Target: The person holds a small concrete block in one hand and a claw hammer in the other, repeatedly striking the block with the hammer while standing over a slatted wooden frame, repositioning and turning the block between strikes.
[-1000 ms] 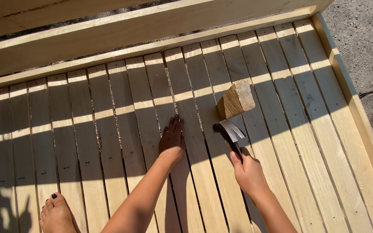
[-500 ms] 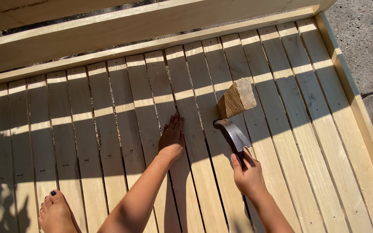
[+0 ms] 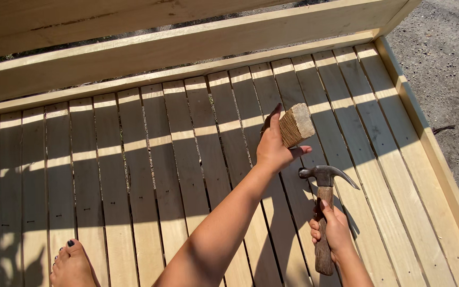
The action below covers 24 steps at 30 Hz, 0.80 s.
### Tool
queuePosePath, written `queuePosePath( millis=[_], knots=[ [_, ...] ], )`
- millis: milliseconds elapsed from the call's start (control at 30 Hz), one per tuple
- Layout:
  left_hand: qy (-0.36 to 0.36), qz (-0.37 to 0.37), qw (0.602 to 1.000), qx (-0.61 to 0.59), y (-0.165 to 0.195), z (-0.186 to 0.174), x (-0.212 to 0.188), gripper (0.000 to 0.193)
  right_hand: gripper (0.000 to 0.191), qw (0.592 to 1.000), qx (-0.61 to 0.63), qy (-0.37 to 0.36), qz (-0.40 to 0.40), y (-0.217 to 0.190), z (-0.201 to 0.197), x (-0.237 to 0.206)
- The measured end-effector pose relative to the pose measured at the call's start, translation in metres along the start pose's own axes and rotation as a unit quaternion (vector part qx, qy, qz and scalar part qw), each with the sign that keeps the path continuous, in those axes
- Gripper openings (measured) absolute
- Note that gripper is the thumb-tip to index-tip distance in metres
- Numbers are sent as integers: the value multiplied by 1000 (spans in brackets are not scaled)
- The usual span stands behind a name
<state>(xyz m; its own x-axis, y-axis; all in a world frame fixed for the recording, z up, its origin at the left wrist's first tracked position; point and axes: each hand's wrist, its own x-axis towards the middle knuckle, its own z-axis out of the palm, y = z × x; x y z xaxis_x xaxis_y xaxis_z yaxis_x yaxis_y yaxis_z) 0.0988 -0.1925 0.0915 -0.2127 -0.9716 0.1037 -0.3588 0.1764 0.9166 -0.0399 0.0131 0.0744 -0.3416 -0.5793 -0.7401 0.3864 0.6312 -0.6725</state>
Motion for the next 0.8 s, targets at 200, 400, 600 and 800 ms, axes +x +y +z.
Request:
queuePosePath(
  millis=[200,400,600,800],
  knots=[
    [56,-5,997,-60,-6,15,-5,61,39,997,60,20,-47,-14,-6,-8],
    [79,-59,995,-7,13,27,11,62,40,994,94,4,-53,-30,3,-3],
    [-26,-283,948,-145,38,-26,80,42,38,996,54,32,-65,-41,7,6],
    [83,171,979,-74,82,-15,-27,48,39,995,73,38,-62,-34,14,15]
  ],
)
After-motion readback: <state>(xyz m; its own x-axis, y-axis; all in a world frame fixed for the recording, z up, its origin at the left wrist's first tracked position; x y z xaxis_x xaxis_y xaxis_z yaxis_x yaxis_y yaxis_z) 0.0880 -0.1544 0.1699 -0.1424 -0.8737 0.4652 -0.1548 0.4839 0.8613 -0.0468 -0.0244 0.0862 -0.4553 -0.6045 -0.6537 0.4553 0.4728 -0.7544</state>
